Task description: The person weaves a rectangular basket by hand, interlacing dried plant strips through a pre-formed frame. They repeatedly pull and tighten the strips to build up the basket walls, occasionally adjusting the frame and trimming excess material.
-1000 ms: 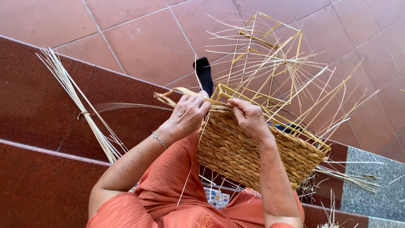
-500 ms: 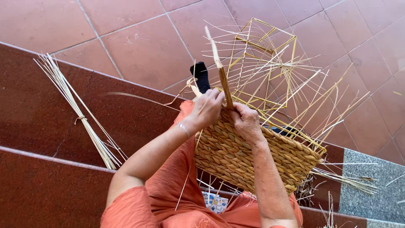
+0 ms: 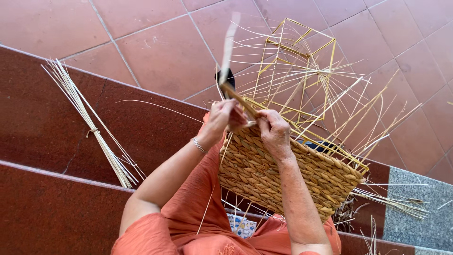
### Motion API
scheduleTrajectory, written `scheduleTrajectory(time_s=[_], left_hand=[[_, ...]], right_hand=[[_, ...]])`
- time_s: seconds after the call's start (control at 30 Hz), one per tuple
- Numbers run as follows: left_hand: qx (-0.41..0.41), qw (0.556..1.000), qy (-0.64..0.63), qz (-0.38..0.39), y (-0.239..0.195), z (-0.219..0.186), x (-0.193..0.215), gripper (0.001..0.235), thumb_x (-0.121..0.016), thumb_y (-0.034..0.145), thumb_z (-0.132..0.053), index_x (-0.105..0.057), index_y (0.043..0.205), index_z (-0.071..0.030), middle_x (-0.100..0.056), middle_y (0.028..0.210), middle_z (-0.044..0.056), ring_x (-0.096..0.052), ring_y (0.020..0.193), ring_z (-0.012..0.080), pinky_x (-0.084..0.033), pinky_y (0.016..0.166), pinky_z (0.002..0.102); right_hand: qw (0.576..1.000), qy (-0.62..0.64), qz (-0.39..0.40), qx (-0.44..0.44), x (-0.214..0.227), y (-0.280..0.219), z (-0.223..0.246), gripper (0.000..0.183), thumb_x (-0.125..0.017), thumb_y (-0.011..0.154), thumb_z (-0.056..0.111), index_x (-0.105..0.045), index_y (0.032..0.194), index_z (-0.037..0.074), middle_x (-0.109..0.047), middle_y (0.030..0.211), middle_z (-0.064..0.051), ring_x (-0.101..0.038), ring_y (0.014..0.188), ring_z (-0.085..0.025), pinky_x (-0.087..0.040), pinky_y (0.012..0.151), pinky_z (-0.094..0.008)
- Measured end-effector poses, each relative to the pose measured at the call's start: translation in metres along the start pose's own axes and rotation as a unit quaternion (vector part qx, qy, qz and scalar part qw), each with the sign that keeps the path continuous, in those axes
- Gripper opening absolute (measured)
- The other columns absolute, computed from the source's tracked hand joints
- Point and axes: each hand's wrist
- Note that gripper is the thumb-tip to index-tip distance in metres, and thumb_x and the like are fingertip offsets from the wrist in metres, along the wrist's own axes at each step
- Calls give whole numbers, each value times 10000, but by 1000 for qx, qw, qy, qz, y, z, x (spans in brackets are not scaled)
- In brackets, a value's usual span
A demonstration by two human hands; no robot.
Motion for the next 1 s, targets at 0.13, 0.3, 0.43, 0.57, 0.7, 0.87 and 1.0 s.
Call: scheduleTrajectory(time_s=[0.13,0.3,0.43,0.57,0.7,0.87,1.0], left_hand=[[-1,998,-57,39,-28,6,5,345,-487,1079,-199,-710,1017,56,-791,930,163,-789,849,234,-668,849,381],[-241,959,122,89,-18,-2,12,318,-598,1096,-188,-605,1319,38,-610,1318,203,-601,1223,279,-548,1077,447],[-416,761,498,-10,-4,-11,3,448,-596,988,-257,-561,1362,-13,-537,1481,199,-456,1408,310,-395,1164,461],[-289,651,701,-8,4,-11,15,383,-629,1009,-369,-672,1227,-57,-683,1075,106,-581,1078,268,-385,998,502],[-254,704,663,17,-3,1,43,294,-645,1006,-392,-708,1130,-133,-700,1013,50,-632,1013,234,-486,915,418],[-195,822,535,-4,-2,20,57,241,-709,969,-289,-747,1133,-118,-737,1005,55,-697,920,224,-567,849,366],[-359,725,585,-55,4,20,46,386,-708,938,-184,-650,1281,-16,-663,1329,168,-688,1111,275,-555,934,374]], right_hand=[[996,-87,-8,23,-12,9,-4,47,-735,928,70,-735,971,89,-726,902,-57,-701,747,-150,-599,661,-309],[991,-121,52,38,-13,8,-5,48,-719,933,105,-767,942,107,-739,875,-43,-714,753,-160,-600,682,-324],[984,-139,73,82,-7,8,-5,80,-694,919,110,-764,953,89,-755,891,-49,-726,774,-163,-608,718,-329],[986,-137,28,90,-18,7,-10,89,-691,964,127,-765,947,80,-773,858,-59,-728,710,-165,-602,646,-324],[990,-122,-28,62,-29,7,-15,100,-656,973,88,-743,931,62,-763,831,-81,-725,663,-158,-615,639,-309],[990,-116,-57,60,-30,-1,-13,82,-692,956,94,-742,907,51,-755,779,-79,-722,657,-165,-601,625,-316],[990,-111,-40,77,-25,7,-9,74,-694,970,122,-733,995,64,-754,790,-59,-710,628,-136,-590,590,-290]])
Point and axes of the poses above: each hand's wrist, its own y-axis towards the middle knuckle, its own x-axis out of the back of the hand, z = x × y
